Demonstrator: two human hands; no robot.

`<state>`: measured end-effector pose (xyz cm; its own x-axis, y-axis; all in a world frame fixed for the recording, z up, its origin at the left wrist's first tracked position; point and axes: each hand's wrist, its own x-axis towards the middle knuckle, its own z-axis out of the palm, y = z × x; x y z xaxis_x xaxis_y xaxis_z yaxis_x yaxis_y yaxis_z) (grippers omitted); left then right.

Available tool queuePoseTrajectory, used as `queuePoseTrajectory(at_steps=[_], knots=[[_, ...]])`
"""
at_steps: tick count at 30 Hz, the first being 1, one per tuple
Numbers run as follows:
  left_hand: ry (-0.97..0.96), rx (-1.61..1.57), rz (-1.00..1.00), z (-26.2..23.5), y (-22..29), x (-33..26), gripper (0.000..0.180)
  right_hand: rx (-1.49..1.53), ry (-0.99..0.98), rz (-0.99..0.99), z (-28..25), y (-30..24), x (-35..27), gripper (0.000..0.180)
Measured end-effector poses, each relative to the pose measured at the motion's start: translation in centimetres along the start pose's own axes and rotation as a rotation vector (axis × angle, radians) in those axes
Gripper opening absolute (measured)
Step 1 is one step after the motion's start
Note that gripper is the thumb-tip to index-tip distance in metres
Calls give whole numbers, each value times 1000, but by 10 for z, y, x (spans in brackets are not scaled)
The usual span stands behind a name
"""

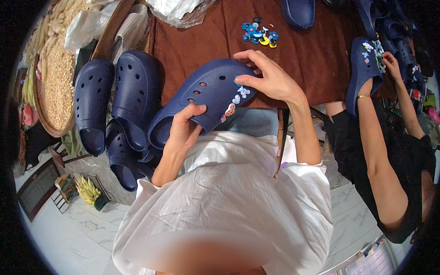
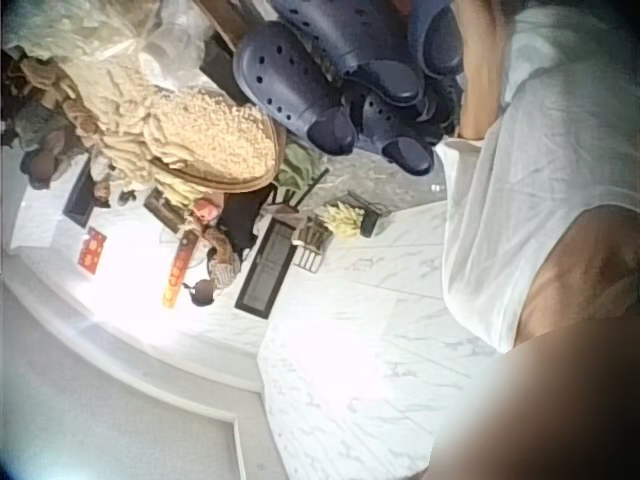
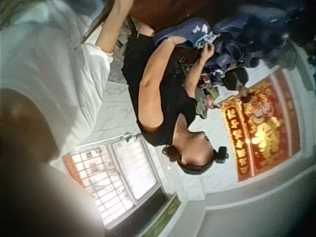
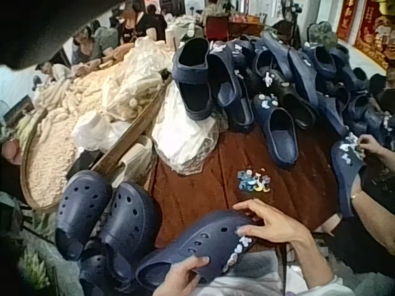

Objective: Attaching decorative charms to the holes of blue plastic clogs.

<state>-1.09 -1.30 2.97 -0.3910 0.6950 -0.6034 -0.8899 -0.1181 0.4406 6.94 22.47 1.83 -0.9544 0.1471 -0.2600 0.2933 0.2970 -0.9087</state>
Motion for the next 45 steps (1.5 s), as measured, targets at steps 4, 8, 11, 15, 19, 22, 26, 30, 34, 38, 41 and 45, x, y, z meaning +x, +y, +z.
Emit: queuePoseTrajectory(at_steps=[4,8,11,15,19,22,26,30,34,38,41,45], knots=[[35,27,-6,2,-1,-1,49,4,-61,-70,2,4,2,52],[40,124,38,-2,-5,0,49,-31,-53,-73,5,-3,-1,51],[54,116,33,-1,-3,0,49,-95,6,-76,9,-1,-2,50],[68,25,-13,3,4,0,48,151,-1,-56,11,14,-7,55],[41,21,-50,-2,4,0,47,297,-71,6,5,14,-7,60],[25,-28,-71,-3,6,0,48,332,-92,23,7,16,-7,59],[-67,-54,-72,-8,2,1,48,241,-40,-17,13,14,-10,58],[-30,-61,-79,-9,0,1,48,114,23,12,19,8,-12,58],[-96,-97,-75,-21,-2,6,49,158,47,-35,23,15,-15,58],[-188,-173,-56,-27,-1,9,56,291,29,-34,22,21,-18,59],[-211,-240,-69,-22,2,9,60,301,55,-26,24,19,-16,58],[-218,-167,-58,-28,-1,10,62,270,71,-11,26,14,-14,58]])
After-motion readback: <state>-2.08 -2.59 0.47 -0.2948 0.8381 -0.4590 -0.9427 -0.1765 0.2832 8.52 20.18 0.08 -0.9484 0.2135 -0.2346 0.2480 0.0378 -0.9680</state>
